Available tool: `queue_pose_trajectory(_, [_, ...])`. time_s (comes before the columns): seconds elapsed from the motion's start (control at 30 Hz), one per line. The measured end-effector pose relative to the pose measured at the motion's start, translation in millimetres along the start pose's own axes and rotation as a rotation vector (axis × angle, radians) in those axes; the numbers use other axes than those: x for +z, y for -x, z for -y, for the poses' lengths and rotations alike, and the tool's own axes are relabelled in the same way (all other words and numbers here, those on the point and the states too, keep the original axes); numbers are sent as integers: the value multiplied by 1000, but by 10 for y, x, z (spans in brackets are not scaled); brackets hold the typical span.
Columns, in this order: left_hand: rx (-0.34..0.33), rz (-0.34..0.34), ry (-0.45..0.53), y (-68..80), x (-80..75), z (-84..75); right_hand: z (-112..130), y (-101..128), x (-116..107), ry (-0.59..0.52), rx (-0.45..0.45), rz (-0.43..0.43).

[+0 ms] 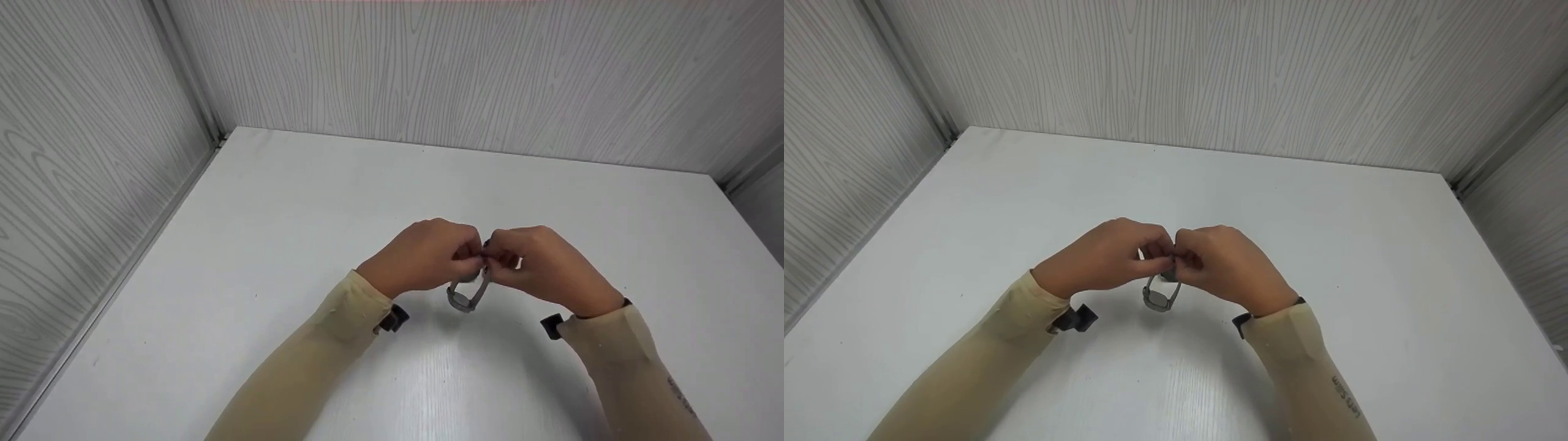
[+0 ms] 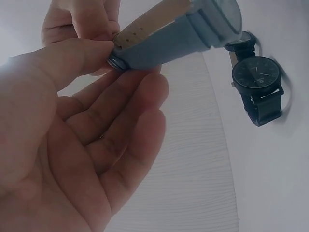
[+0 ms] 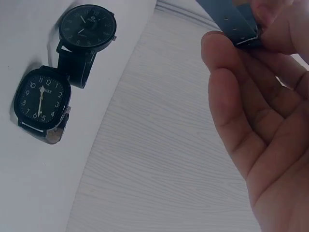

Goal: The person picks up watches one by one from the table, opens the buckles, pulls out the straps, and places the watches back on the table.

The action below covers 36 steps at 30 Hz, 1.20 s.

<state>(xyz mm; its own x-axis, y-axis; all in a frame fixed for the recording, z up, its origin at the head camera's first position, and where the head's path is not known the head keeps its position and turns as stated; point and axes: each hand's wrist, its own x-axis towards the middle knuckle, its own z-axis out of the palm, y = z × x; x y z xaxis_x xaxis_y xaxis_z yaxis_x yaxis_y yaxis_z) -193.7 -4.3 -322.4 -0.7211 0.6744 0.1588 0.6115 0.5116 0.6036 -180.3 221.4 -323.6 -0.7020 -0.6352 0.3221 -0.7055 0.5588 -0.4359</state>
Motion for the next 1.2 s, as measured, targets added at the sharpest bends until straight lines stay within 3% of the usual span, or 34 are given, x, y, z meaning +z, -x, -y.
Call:
queue_pose_trajectory(0.17, [-46, -22, 81, 1, -5, -30, 9, 0, 9, 32, -67, -62])
queue_pose_trajectory(0.33, [-67, -32, 103, -2, 3, -34, 20, -11, 21, 66, -103, -99])
queue_pose_trajectory(0.53, [-65, -55, 70, -7, 12, -36, 5, -10, 13, 15, -39, -99])
queue_pose_trajectory(0.73, [-43, -150, 49, -12, 29, -63, -16, 5, -17, 16, -40, -150])
queue_pose_trajectory(0.93, [-70, -237, 93, -25, 47, -42, -10, 5, -15, 55, -2, -176])
queue_pose_trajectory(1.07, [-84, -252, 110, -23, 34, -31, 8, -11, -12, 44, 45, -182])
queue_pose_trajectory(1.2, [-75, -245, 59, -18, 24, -28, 17, -22, -7, 24, 90, -152])
